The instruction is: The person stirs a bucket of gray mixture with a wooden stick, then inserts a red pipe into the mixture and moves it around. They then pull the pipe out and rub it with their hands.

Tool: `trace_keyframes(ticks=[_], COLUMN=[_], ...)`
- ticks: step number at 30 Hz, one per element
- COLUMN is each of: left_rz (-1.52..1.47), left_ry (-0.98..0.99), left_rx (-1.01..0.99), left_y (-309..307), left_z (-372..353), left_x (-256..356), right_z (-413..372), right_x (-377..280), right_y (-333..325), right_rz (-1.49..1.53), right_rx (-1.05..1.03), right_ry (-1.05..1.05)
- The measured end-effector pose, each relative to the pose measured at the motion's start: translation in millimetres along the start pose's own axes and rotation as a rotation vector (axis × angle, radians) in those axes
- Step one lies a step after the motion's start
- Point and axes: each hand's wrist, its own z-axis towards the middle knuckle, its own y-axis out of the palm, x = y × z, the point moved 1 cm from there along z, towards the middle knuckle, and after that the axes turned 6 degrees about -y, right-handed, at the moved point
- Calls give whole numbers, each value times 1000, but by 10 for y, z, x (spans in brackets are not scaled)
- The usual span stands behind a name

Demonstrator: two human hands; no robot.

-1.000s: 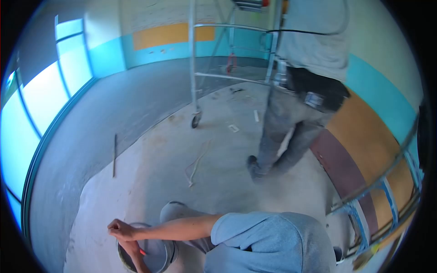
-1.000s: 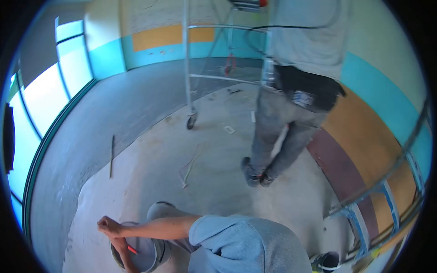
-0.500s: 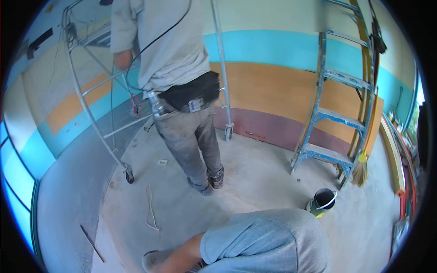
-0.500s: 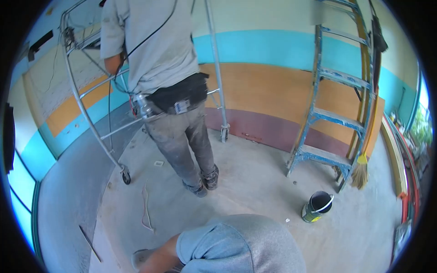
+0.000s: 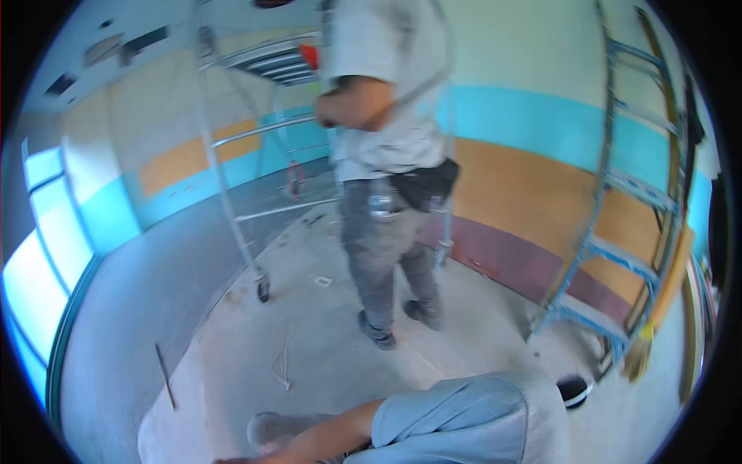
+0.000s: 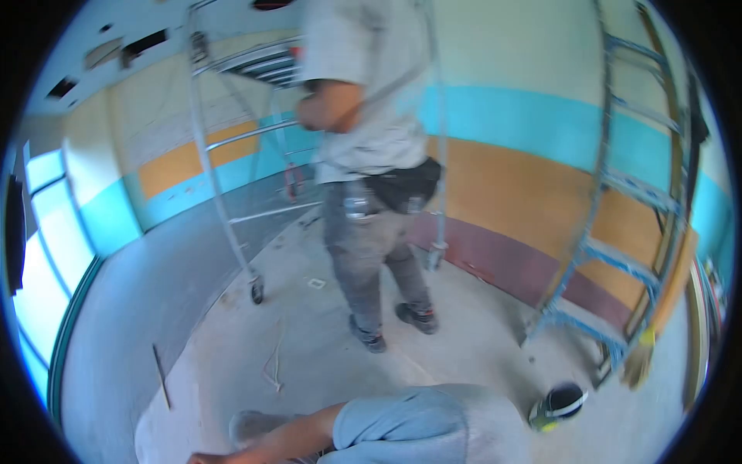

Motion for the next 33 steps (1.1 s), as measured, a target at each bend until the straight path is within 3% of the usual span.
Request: trace_keyframes(ticks=[2,3,4,5,6,8,11,15,18,21,25,27,30,32,33], left_rz=[-14,-13,-22,-11,-109,-136,-142,-159,-173,-167,-120,-77,-149,-308,-379], left_ry=[25,50,78,103,-12,-104,-182,-251,-291,-324,-302,-281,-374,-539,-507], left_rx=[20,35,47,66,84,81,103,111,116,134,158,173,110,5,81], left_y=[-122,-192,-273,-348,-463,-565,-656,-633,-489,-324,-289,-285,-261,-287,-299], left_z=[-142,-197,-236,-295,-283,-326,-382,-352,-223,-99,9,40,110,132,124], left_x=[-28,-30,-20,-3,309,307,229,134,88,64,0,-40,47,198,140], right_z=[-23,90,-8,3,31,91,205,352,358,294,335,431,462,530,571], right_x=[-308,-28,240,104,42,-41,-47,-34,-134,-133,-3,117,169,213,191], right_y=[0,174,189,113,116,137,144,226,285,278,51,-39,-108,-153,-164], right_rz=[22,192,192,186,212,253,231,-156,-278,-291,-69,31,160,95,64], right_rx=[72,237,214,199,195,189,81,-7,-20,75,29,134,260,197,165], right_ry=[82,-109,-74,-43,44,211,292,202,181,29,10,4,226,290,325])
